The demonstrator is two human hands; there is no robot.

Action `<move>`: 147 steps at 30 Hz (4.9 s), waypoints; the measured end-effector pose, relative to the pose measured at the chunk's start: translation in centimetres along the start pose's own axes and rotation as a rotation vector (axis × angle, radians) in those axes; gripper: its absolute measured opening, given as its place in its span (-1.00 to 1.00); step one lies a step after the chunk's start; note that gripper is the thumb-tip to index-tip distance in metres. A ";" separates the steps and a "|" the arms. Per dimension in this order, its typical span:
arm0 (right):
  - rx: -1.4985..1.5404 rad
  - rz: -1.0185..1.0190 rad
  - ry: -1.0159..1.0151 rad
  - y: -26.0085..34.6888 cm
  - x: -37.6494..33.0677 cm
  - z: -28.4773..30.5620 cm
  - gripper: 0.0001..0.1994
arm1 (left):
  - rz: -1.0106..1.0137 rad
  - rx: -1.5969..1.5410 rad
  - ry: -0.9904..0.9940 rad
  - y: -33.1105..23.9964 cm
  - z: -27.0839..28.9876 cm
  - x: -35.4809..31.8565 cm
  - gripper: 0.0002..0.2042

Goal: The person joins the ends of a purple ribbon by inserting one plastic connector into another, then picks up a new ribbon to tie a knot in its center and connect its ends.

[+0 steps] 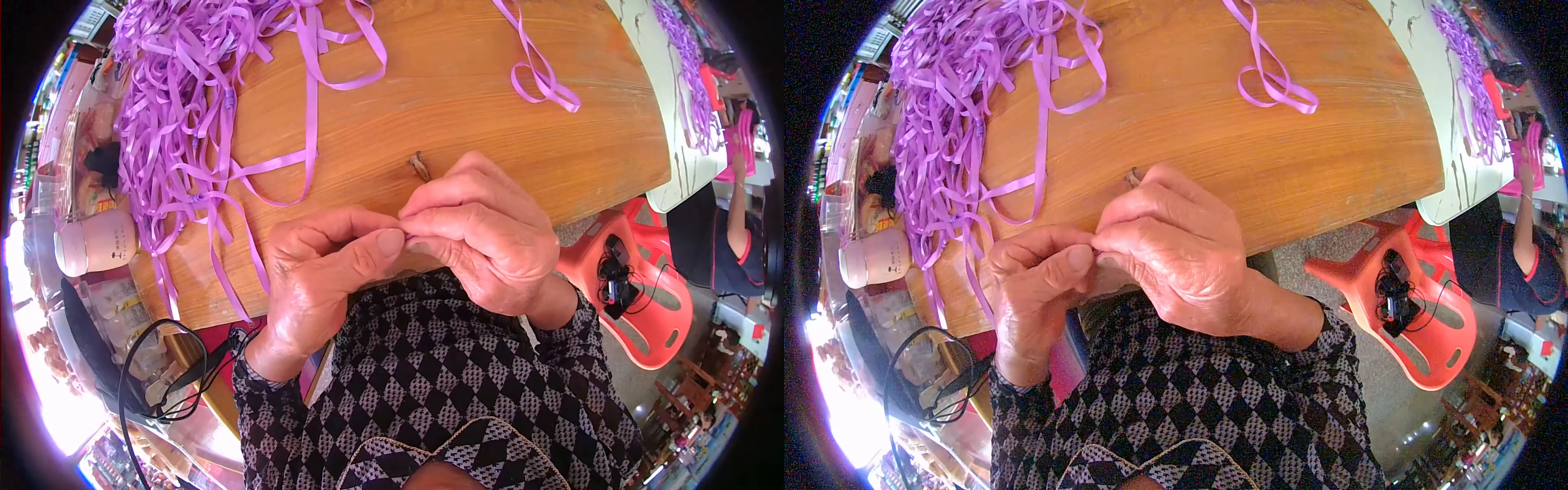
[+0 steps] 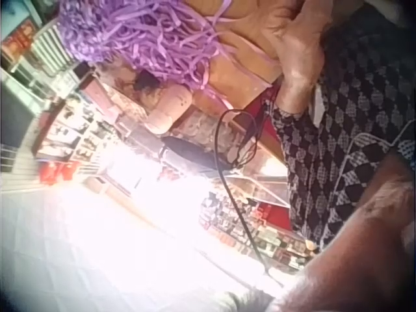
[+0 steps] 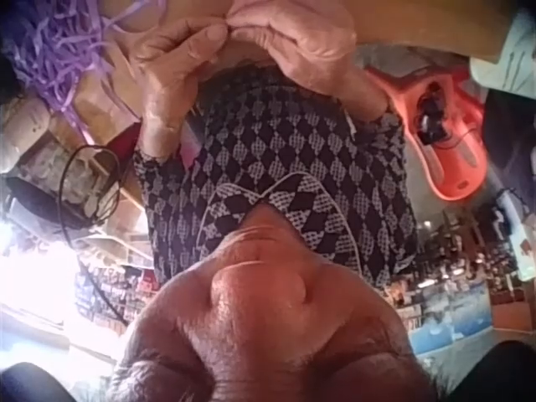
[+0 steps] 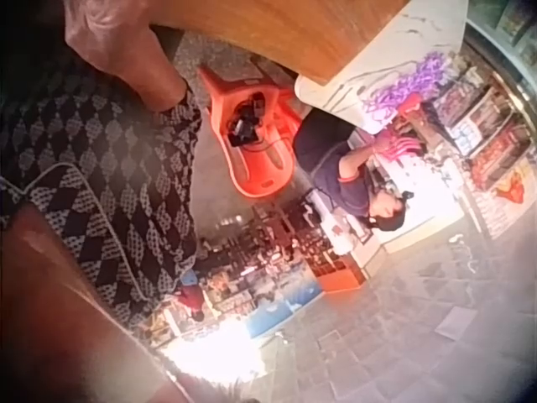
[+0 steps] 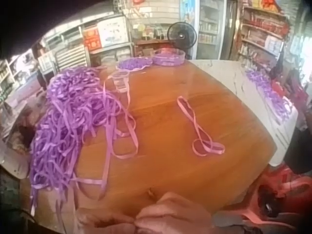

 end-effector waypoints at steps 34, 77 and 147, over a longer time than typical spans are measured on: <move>0.014 -0.069 -0.051 -0.1 -0.6 -0.2 -0.87 | -0.253 0.440 -0.180 -0.2 -0.1 -0.7 -0.93; 0.215 -0.228 0.066 -0.6 -1.6 -0.4 -0.78 | 0.038 0.136 -0.054 1.2 1.3 0.0 -0.85; 0.113 -0.504 0.091 -7.6 1.3 7.0 -0.89 | -0.930 0.024 -0.642 -11.9 19.1 -2.9 -0.82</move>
Point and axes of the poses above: each hand's wrist, its own x-axis towards the middle knuckle, its own z-axis out of the back of the hand, y = z × x, the point moved 5 cm from there along x, towards the middle knuckle, and after that the axes turned 8 degrees about z, right-handed, at the moved point
